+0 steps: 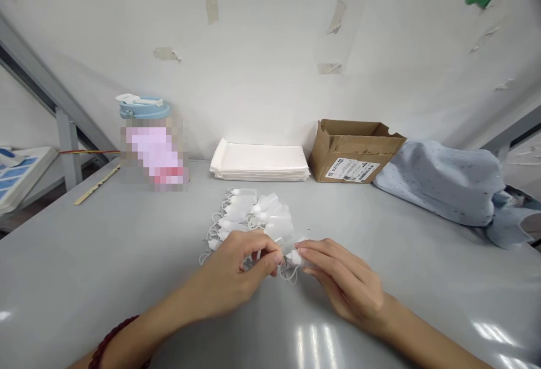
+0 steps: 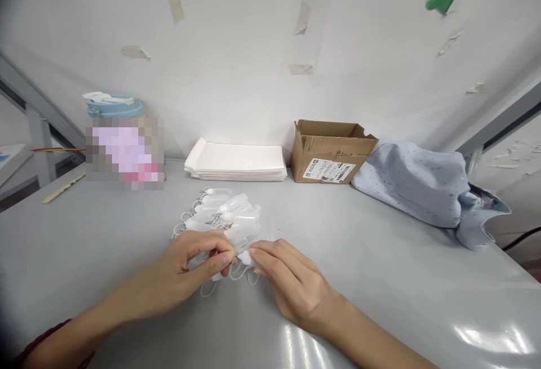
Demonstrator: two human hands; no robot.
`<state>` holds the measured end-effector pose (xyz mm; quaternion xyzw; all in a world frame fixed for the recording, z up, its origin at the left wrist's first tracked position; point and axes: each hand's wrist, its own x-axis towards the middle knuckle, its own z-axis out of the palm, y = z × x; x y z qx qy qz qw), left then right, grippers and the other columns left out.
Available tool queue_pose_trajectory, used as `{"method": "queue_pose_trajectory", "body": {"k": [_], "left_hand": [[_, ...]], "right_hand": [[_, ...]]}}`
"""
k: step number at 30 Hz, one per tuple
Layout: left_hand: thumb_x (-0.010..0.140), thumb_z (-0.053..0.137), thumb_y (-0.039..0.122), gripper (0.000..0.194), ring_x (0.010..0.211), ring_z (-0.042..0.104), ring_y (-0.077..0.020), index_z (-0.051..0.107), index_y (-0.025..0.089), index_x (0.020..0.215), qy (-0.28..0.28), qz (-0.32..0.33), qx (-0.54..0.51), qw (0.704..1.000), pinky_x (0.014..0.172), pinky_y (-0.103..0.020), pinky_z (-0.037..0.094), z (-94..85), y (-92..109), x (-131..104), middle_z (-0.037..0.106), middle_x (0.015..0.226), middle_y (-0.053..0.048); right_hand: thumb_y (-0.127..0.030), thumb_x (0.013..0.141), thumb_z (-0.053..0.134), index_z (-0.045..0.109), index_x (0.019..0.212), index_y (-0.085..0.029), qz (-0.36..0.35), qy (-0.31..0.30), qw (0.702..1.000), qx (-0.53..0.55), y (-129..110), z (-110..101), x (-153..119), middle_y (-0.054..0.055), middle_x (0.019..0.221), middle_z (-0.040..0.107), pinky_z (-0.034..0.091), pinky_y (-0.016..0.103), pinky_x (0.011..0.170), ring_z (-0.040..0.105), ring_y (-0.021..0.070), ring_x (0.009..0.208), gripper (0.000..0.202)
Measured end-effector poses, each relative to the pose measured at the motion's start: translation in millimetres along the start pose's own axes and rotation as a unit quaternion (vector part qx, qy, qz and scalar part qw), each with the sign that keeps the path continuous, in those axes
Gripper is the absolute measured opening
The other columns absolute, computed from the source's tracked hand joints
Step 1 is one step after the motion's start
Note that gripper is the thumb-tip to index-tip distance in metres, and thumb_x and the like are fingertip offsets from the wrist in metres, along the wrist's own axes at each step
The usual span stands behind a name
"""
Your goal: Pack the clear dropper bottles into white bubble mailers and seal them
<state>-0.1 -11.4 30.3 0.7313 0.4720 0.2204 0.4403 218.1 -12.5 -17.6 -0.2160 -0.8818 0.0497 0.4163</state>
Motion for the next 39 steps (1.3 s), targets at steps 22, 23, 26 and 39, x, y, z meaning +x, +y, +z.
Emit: {"method": "queue_pose_trajectory", "body": {"k": [22,23,26,39], "left_hand": [[0.078,0.050,0.032,0.026,0.063,0.054,-0.0158,0.063,0.019,0.059,0.034,-0.082,0.039,0.995,0.055,-0.023,0.036,-72.0,-35,7,0.063,0.063,0.000],[0.079,0.050,0.033,0.027,0.063,0.054,-0.0160,0.063,0.019,0.060,0.021,-0.085,0.054,0.995,0.054,-0.023,0.035,-73.7,-36,7,0.065,0.064,0.000],[0.082,0.048,0.034,0.029,0.060,0.052,-0.0149,0.064,0.019,0.062,0.024,-0.089,0.079,0.993,0.052,-0.023,0.031,-75.4,-34,4,0.065,0.065,0.000],[0.083,0.049,0.039,0.028,0.055,0.047,-0.0135,0.058,0.020,0.065,0.120,-0.097,0.071,0.986,0.051,-0.022,0.033,-65.3,-28,1,0.057,0.059,0.003]], "right_hand": [[-0.015,0.090,0.051,0.052,0.113,-0.018,0.129,0.032,0.985,-0.113,36,-8,2,0.013,0.106,0.060,0.054,0.031,0.061,0.061,0.0194,0.085,0.023],[-0.016,0.090,0.051,0.052,0.113,-0.018,0.129,0.032,0.985,-0.114,37,-8,3,0.012,0.105,0.060,0.054,0.031,0.061,0.061,0.0190,0.083,0.022],[-0.018,0.091,0.049,0.052,0.111,-0.018,0.127,0.030,0.985,-0.116,38,-8,4,0.012,0.102,0.060,0.053,0.031,0.060,0.061,0.0184,0.081,0.020],[-0.023,0.093,0.046,0.053,0.111,-0.018,0.103,-0.044,0.983,-0.148,94,4,46,0.013,0.104,0.061,0.053,0.038,0.075,0.061,0.0236,0.095,0.020]]}}
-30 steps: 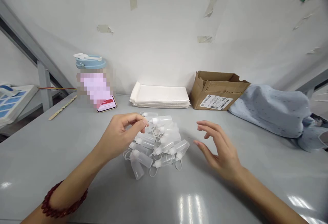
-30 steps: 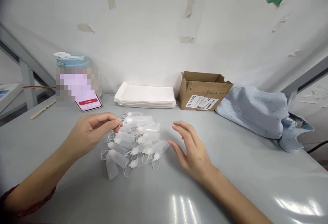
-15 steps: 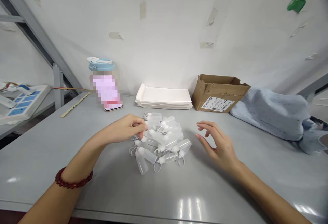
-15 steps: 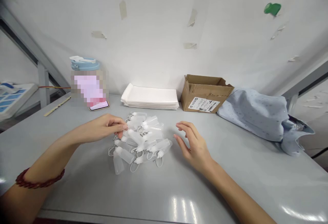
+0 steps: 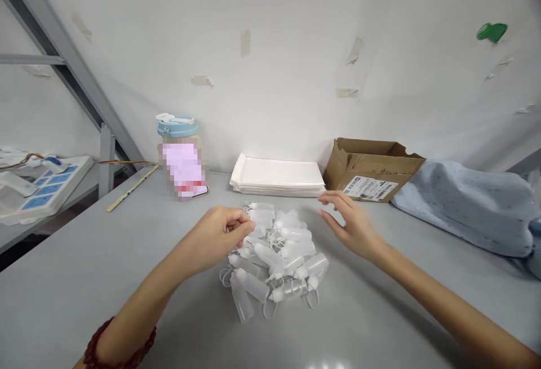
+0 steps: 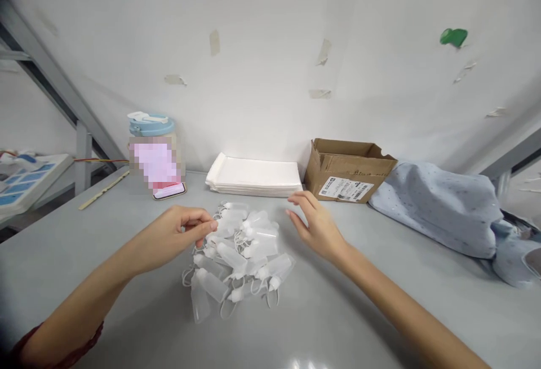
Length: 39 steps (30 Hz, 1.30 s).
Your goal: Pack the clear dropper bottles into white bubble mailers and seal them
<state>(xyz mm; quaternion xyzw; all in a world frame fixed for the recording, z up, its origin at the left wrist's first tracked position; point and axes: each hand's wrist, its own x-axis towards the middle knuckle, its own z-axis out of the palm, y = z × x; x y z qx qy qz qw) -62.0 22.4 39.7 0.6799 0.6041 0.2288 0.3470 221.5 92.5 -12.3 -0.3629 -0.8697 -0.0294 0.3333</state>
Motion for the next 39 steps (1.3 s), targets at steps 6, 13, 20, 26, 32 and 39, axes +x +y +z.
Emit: {"method": "queue_pose_trajectory", "body": {"k": [6,13,20,26,32,39], "left_hand": [[0.085,0.045,0.044,0.036,0.052,0.041,-0.0131,0.055,0.019,0.062,0.067,-0.018,0.032,0.997,0.050,-0.024,0.029,7.3,-6,11,0.053,0.054,0.003],[0.085,0.045,0.044,0.036,0.053,0.041,-0.0133,0.059,0.019,0.064,0.106,-0.026,0.024,0.994,0.050,-0.024,0.030,7.2,-8,11,0.055,0.056,0.002],[0.083,0.048,0.045,0.035,0.049,0.039,-0.0121,0.058,0.019,0.062,0.097,-0.016,0.023,0.995,0.048,-0.023,0.029,10.4,-3,13,0.053,0.052,0.003],[0.081,0.052,0.048,0.038,0.049,0.043,-0.0126,0.055,0.018,0.058,0.113,-0.017,-0.050,0.992,0.050,-0.024,0.031,9.3,-9,15,0.055,0.051,0.003],[0.080,0.051,0.058,0.047,0.056,0.052,-0.0151,0.059,0.016,0.062,0.150,-0.032,-0.128,0.980,0.052,-0.025,0.035,2.3,-22,25,0.065,0.064,-0.003],[0.083,0.054,0.051,0.043,0.073,0.063,-0.0180,0.061,0.011,0.097,0.087,-0.032,-0.422,0.902,0.058,-0.026,0.047,0.1,-11,20,0.071,0.089,-0.012]], "right_hand": [[-0.032,0.079,0.067,0.060,0.109,-0.017,-0.017,-0.159,0.987,-0.028,28,30,97,0.014,0.111,0.064,0.047,0.044,0.085,0.058,0.0312,0.104,0.034],[-0.039,0.083,0.063,0.065,0.104,-0.015,0.012,-0.239,0.971,-0.031,33,33,117,0.012,0.108,0.067,0.046,0.034,0.076,0.063,0.0271,0.092,0.031],[-0.036,0.087,0.060,0.061,0.113,-0.015,0.017,-0.222,0.974,-0.051,35,31,107,0.013,0.113,0.066,0.049,0.032,0.080,0.063,0.0257,0.099,0.033],[-0.031,0.092,0.055,0.055,0.118,-0.016,-0.031,-0.194,0.974,-0.117,25,41,96,0.009,0.118,0.059,0.052,0.041,0.083,0.061,0.0207,0.098,0.030],[-0.031,0.091,0.056,0.055,0.118,-0.016,-0.102,-0.100,0.977,-0.156,18,38,76,0.009,0.118,0.058,0.052,0.041,0.082,0.061,0.0207,0.098,0.030],[-0.002,0.089,0.045,0.058,0.092,-0.013,-0.195,0.063,0.967,-0.154,-8,-2,16,0.015,0.096,0.065,0.053,0.039,0.076,0.063,0.0232,0.091,0.017]]}}
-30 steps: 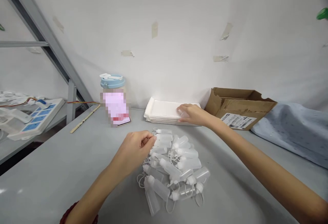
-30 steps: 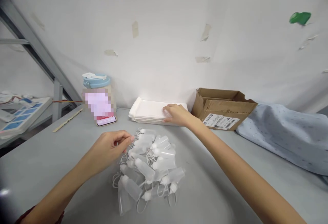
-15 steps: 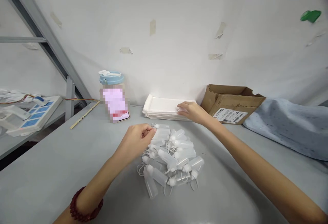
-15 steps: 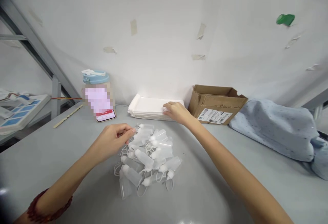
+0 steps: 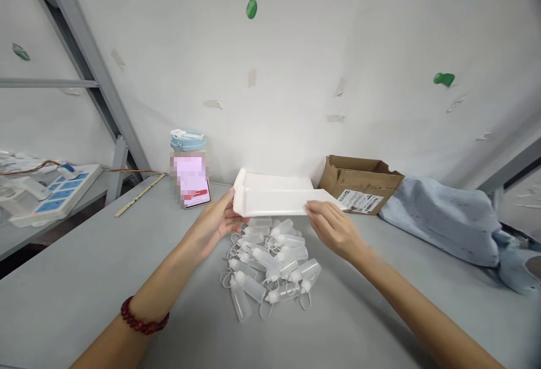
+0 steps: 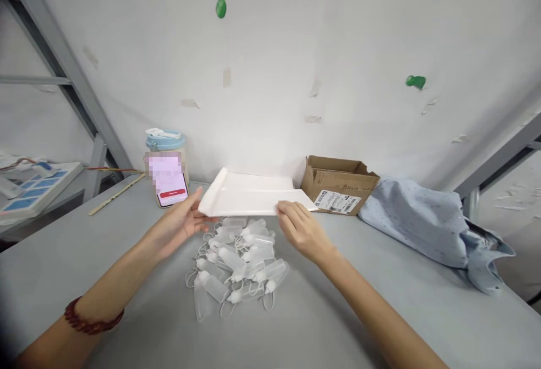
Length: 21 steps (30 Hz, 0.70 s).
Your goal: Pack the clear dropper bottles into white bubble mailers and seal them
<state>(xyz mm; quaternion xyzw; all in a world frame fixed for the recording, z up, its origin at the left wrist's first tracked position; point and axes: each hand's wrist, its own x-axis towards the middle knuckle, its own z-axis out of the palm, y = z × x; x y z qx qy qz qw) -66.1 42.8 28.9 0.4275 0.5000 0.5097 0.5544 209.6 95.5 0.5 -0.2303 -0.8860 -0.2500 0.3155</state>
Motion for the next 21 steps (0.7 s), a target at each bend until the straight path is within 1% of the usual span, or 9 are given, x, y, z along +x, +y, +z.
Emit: {"method": "queue_pose_trajectory", "body": {"k": [2,4,6,10,13,15,17,19,21], "left_hand": [[0.077,0.063,0.038,0.030,0.070,0.062,-0.0172,0.064,0.011,0.090,-0.016,-0.010,-0.065,0.998,0.058,-0.025,0.048,6.1,0,-4,0.071,0.085,-0.010],[0.073,0.066,0.028,0.021,0.070,0.063,-0.0181,0.066,0.010,0.085,-0.020,-0.019,-0.061,0.998,0.061,-0.026,0.050,13.2,0,-7,0.071,0.081,-0.009],[0.070,0.067,0.022,0.019,0.074,0.065,-0.0194,0.067,0.011,0.086,-0.029,-0.032,-0.056,0.997,0.068,-0.027,0.051,21.1,-1,-10,0.072,0.082,-0.008],[0.073,0.064,0.020,0.018,0.077,0.066,-0.0193,0.070,0.013,0.089,-0.084,-0.045,-0.003,0.995,0.075,-0.029,0.050,39.2,0,-13,0.073,0.085,-0.006],[0.076,0.062,0.024,0.020,0.077,0.067,-0.0186,0.070,0.016,0.093,-0.164,-0.042,0.058,0.984,0.073,-0.028,0.049,56.2,5,-15,0.073,0.085,-0.004],[0.076,0.062,0.024,0.023,0.080,0.066,-0.0180,0.070,0.018,0.096,-0.211,-0.035,0.084,0.973,0.074,-0.027,0.049,69.6,9,-16,0.073,0.088,-0.003],[0.074,0.063,0.023,0.023,0.083,0.066,-0.0179,0.069,0.019,0.096,-0.238,-0.023,0.119,0.964,0.073,-0.027,0.048,84.0,12,-16,0.072,0.089,-0.003],[0.071,0.063,0.022,0.021,0.078,0.065,-0.0178,0.070,0.018,0.090,-0.235,-0.011,0.170,0.957,0.067,-0.025,0.048,98.0,14,-14,0.071,0.084,-0.002],[0.070,0.061,0.022,0.016,0.069,0.063,-0.0166,0.068,0.017,0.083,-0.224,0.013,0.234,0.946,0.059,-0.024,0.046,109.9,14,-11,0.069,0.077,-0.001]], "right_hand": [[0.000,0.086,0.047,0.055,0.097,-0.015,-0.014,0.026,1.000,0.005,-8,-15,-11,0.013,0.095,0.065,0.053,0.037,0.075,0.062,0.0232,0.095,0.021],[0.000,0.084,0.049,0.053,0.103,-0.015,-0.009,0.038,0.999,0.006,-12,-27,-18,0.014,0.096,0.064,0.053,0.039,0.075,0.061,0.0254,0.099,0.025],[-0.004,0.083,0.052,0.049,0.115,-0.013,0.021,0.027,0.999,0.014,-15,-36,-20,0.019,0.109,0.061,0.052,0.044,0.081,0.057,0.0298,0.109,0.034],[-0.021,0.081,0.058,0.017,0.144,-0.009,0.080,-0.090,0.991,0.053,-25,-50,-17,0.028,0.146,0.026,0.033,0.060,0.102,0.023,0.0394,0.137,0.076],[-0.032,0.077,0.062,0.002,0.147,-0.013,0.102,-0.145,0.982,0.067,-34,-57,-16,0.026,0.153,0.008,0.018,0.065,0.107,0.006,0.0408,0.141,0.094],[-0.034,0.072,0.066,-0.001,0.147,-0.014,0.128,-0.159,0.974,0.094,-37,-60,-18,0.025,0.152,0.012,0.016,0.065,0.107,0.010,0.0407,0.140,0.103],[-0.034,0.067,0.068,-0.001,0.146,-0.015,0.163,-0.159,0.964,0.138,-37,-61,-21,0.024,0.144,0.028,0.018,0.064,0.106,0.024,0.0393,0.135,0.107],[-0.032,0.065,0.067,0.003,0.145,-0.016,0.194,-0.138,0.956,0.169,-33,-62,-26,0.020,0.133,0.041,0.023,0.063,0.104,0.039,0.0364,0.124,0.104],[-0.029,0.066,0.065,0.007,0.143,-0.017,0.202,-0.105,0.960,0.166,-29,-62,-29,0.018,0.127,0.046,0.026,0.061,0.101,0.045,0.0343,0.116,0.096]]}}
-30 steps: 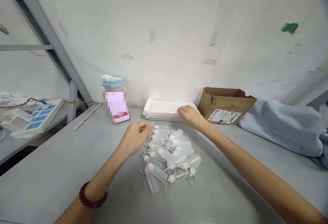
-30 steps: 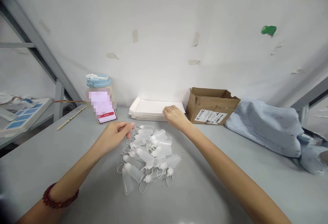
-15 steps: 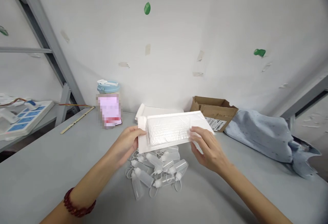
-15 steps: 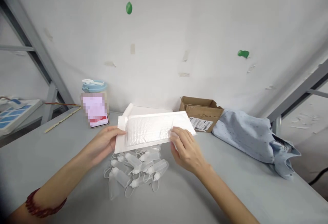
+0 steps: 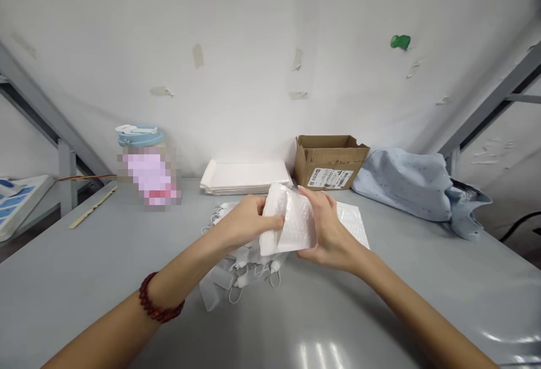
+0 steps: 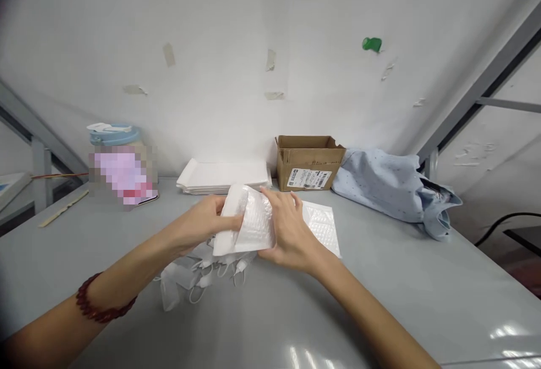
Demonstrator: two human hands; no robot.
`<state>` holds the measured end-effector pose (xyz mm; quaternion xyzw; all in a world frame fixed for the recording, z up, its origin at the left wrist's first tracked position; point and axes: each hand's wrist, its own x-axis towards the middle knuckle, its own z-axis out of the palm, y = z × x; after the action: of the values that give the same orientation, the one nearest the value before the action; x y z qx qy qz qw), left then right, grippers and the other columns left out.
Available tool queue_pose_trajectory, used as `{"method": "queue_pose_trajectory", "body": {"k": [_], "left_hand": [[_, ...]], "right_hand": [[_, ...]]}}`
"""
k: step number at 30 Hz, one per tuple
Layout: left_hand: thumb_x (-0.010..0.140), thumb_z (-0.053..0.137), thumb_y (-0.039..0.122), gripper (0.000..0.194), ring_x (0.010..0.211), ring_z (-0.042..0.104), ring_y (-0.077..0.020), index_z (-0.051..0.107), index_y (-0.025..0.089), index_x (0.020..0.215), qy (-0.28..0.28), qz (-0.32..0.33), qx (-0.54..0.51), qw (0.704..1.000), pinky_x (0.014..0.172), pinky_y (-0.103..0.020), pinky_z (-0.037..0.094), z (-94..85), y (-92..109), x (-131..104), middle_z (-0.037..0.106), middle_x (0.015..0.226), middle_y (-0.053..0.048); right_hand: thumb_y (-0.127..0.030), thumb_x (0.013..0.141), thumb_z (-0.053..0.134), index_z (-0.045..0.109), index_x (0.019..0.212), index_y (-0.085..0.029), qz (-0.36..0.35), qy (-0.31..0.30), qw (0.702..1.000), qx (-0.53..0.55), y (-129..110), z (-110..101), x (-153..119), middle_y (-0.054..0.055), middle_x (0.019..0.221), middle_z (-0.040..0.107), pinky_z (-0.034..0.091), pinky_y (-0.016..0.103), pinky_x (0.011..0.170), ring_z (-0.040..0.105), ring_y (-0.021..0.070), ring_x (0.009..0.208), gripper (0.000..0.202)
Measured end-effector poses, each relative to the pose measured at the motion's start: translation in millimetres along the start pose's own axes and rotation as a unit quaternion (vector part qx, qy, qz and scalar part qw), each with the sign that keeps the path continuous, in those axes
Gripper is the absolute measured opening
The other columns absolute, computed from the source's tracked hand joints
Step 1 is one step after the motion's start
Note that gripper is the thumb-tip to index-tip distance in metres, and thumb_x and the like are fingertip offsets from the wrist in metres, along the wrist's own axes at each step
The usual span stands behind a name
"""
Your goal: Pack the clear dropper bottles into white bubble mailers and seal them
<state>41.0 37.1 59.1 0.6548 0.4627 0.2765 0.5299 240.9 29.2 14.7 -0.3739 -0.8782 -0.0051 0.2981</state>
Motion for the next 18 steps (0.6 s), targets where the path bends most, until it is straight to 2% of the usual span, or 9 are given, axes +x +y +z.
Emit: {"method": "queue_pose_trajectory", "body": {"k": [5,9,13,15,18], "left_hand": [[0.065,0.060,0.020,0.004,0.051,0.050,-0.0110,0.061,0.016,0.065,0.044,0.023,0.115,0.992,0.044,-0.020,0.033,4.0,5,18,0.057,0.058,0.002],[0.070,0.060,0.027,0.015,0.045,0.046,-0.0100,0.060,0.016,0.060,0.068,0.001,0.144,0.987,0.041,-0.021,0.029,-8.1,6,20,0.054,0.052,0.001],[0.077,0.058,0.033,0.020,0.052,0.050,-0.0114,0.065,0.017,0.067,0.114,0.016,0.207,0.972,0.046,-0.022,0.035,-27.1,-2,2,0.065,0.065,-0.001],[0.079,0.059,0.035,0.019,0.058,0.054,-0.0126,0.068,0.019,0.072,0.135,0.038,0.232,0.962,0.051,-0.023,0.038,-36.3,-14,-10,0.067,0.072,0.000],[0.081,0.058,0.039,0.021,0.066,0.056,-0.0149,0.068,0.021,0.077,0.212,0.055,0.214,0.952,0.058,-0.025,0.041,-45.3,-36,-25,0.067,0.074,0.000]], "right_hand": [[-0.022,0.077,0.056,0.023,0.136,-0.017,-0.049,0.038,0.996,-0.066,7,-5,0,0.018,0.123,0.055,0.038,0.049,0.089,0.053,0.0316,0.106,0.068],[-0.012,0.075,0.053,0.039,0.125,-0.017,-0.038,0.040,0.993,-0.109,17,-6,-1,0.013,0.109,0.064,0.041,0.042,0.082,0.059,0.0287,0.096,0.051],[-0.014,0.072,0.055,0.043,0.121,-0.017,0.023,-0.007,0.993,-0.113,29,-9,-3,0.013,0.112,0.063,0.041,0.042,0.082,0.058,0.0303,0.101,0.050],[-0.017,0.072,0.055,0.042,0.122,-0.018,0.047,-0.032,0.993,-0.101,34,-11,-4,0.013,0.115,0.061,0.040,0.043,0.084,0.056,0.0313,0.104,0.052],[-0.020,0.069,0.057,0.039,0.126,-0.020,0.065,-0.064,0.994,-0.056,37,-15,-5,0.012,0.122,0.057,0.038,0.044,0.089,0.053,0.0321,0.110,0.059]]}}
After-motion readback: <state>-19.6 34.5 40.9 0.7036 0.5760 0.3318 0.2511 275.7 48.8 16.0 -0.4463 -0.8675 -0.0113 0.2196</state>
